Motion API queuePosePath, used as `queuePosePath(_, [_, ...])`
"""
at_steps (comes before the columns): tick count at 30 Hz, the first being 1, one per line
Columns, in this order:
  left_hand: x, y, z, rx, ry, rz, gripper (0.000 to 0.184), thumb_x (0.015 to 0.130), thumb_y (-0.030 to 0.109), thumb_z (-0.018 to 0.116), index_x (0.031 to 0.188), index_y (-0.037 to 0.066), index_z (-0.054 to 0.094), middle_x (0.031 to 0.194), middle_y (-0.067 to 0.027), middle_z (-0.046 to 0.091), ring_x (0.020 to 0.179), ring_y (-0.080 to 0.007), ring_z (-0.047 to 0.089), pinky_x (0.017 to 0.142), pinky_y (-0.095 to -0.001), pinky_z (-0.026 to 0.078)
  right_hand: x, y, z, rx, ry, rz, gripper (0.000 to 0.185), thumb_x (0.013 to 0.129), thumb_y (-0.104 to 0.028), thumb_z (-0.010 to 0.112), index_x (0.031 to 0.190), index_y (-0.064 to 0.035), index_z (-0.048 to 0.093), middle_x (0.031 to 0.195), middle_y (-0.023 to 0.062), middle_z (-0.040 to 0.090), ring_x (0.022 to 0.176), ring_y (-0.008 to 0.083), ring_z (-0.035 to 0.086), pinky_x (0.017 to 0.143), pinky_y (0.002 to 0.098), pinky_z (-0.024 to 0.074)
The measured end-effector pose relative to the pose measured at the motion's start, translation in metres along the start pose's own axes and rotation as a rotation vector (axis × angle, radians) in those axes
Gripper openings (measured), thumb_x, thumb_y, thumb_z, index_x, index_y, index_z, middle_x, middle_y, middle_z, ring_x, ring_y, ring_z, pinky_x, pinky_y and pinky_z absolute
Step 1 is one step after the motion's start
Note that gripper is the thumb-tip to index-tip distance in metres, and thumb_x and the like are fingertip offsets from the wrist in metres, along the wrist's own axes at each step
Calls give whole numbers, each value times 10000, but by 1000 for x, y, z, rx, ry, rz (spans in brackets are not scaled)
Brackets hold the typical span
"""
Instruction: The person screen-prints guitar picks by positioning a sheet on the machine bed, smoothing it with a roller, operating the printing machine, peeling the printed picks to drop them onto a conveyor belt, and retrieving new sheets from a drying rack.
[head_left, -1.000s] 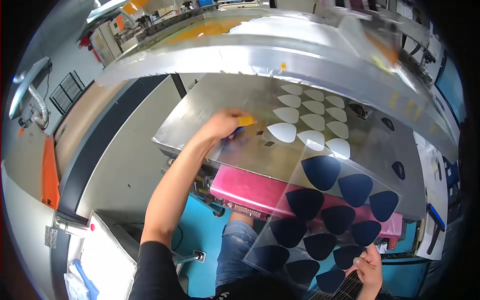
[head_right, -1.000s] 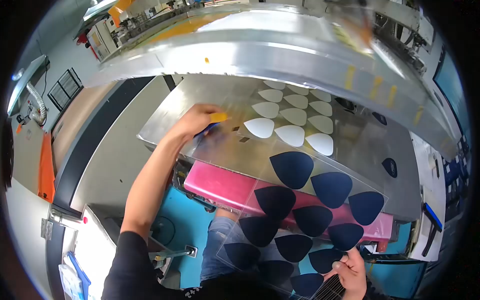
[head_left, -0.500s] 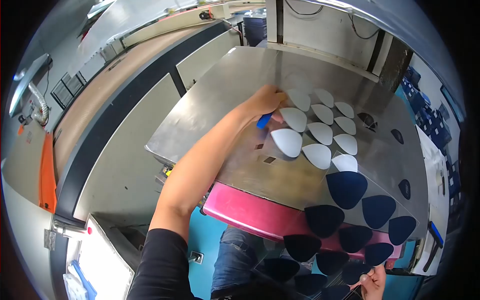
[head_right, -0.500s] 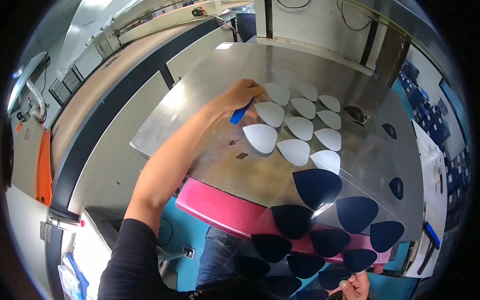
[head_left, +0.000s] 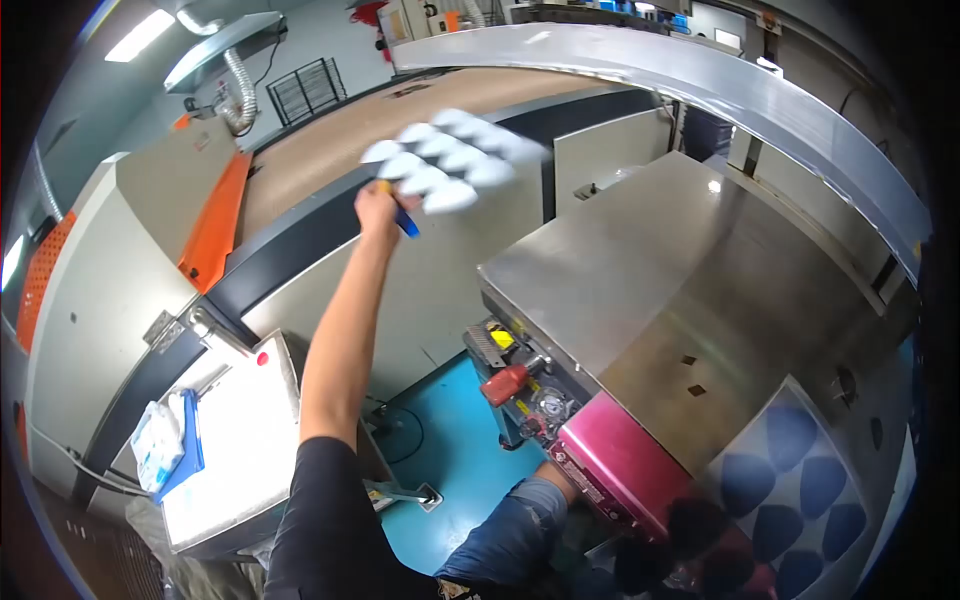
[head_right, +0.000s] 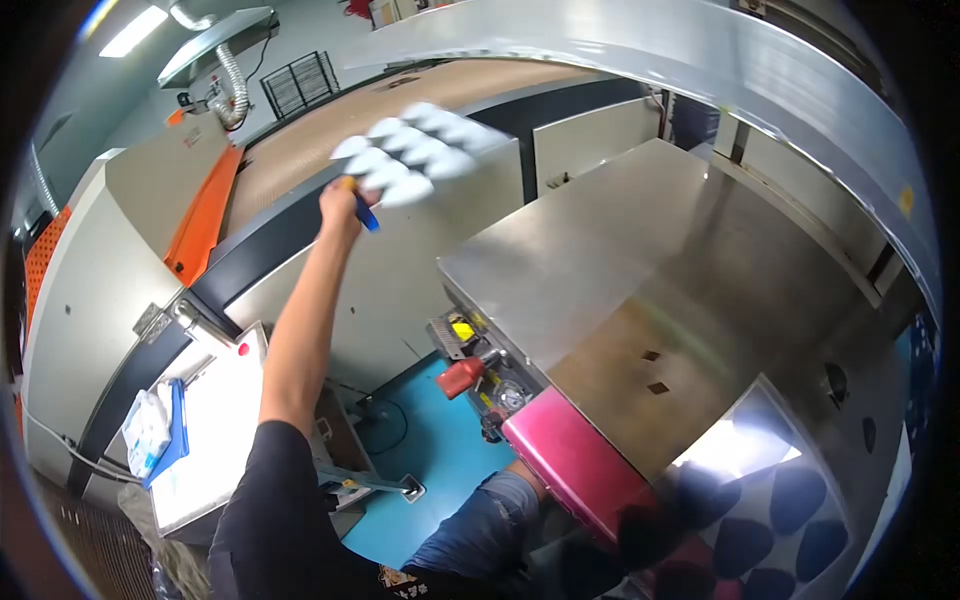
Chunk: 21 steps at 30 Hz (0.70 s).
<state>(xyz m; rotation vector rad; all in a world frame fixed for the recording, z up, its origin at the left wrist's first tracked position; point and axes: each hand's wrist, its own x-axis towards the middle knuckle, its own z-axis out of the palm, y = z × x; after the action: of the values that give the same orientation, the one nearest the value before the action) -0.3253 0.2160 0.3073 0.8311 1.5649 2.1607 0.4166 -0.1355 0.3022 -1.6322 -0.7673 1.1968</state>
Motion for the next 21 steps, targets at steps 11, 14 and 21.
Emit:
queuePosePath(11, [-187,23,-27,103,-767,-314,253,954,236,448,989,22,579,615,-57,592,359,-42,343,363,-183,243,233,-52,1,52,-167,-216,321,877,27,457,1176,-87,496,812,-11,510,621,77,507,507,206,430])
queuePosePath(14, [-268,26,-27,278,-1199,-582,216,890,130,506,1065,35,591,681,-97,646,403,-49,396,394,-192,304,265,-89,32,119,-389,-195,453,837,70,486,1270,-53,431,935,48,576,672,100,558,586,245,504])
queuePosePath(21, [-378,-64,-39,298,-1492,-1053,260,935,146,526,1169,38,559,772,-77,654,473,-41,431,447,-189,354,265,-98,47,82,-512,-259,495,861,56,471,1332,-61,371,959,71,575,773,134,620,676,287,571])
